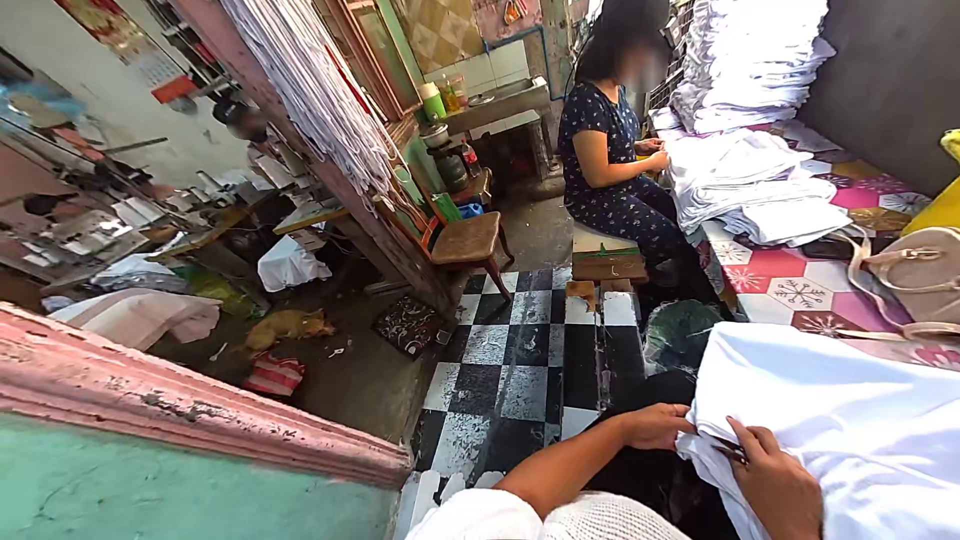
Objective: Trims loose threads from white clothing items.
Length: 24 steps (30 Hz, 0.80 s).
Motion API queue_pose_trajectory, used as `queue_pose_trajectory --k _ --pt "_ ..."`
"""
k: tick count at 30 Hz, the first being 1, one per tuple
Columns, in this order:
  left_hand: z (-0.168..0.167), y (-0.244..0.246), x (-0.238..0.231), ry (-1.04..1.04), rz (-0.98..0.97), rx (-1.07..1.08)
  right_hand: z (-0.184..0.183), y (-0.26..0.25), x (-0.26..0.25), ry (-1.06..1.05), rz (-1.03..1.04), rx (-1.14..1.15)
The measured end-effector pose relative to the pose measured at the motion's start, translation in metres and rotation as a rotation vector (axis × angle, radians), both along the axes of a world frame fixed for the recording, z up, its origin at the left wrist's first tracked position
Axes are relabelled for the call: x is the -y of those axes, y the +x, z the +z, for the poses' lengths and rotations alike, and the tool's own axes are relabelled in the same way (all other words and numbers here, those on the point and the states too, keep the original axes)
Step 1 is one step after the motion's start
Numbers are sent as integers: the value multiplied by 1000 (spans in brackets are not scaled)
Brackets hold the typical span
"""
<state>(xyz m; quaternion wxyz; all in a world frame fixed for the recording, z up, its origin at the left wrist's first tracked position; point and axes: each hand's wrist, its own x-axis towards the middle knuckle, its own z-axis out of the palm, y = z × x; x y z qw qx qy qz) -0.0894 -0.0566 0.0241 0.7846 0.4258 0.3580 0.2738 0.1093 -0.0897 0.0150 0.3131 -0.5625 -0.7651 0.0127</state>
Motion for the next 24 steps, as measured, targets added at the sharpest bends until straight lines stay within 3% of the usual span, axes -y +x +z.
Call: queue_pose_trajectory --k 24 --pt "5 6 5 13 61 -20 -3 4 0 55 18 -40"
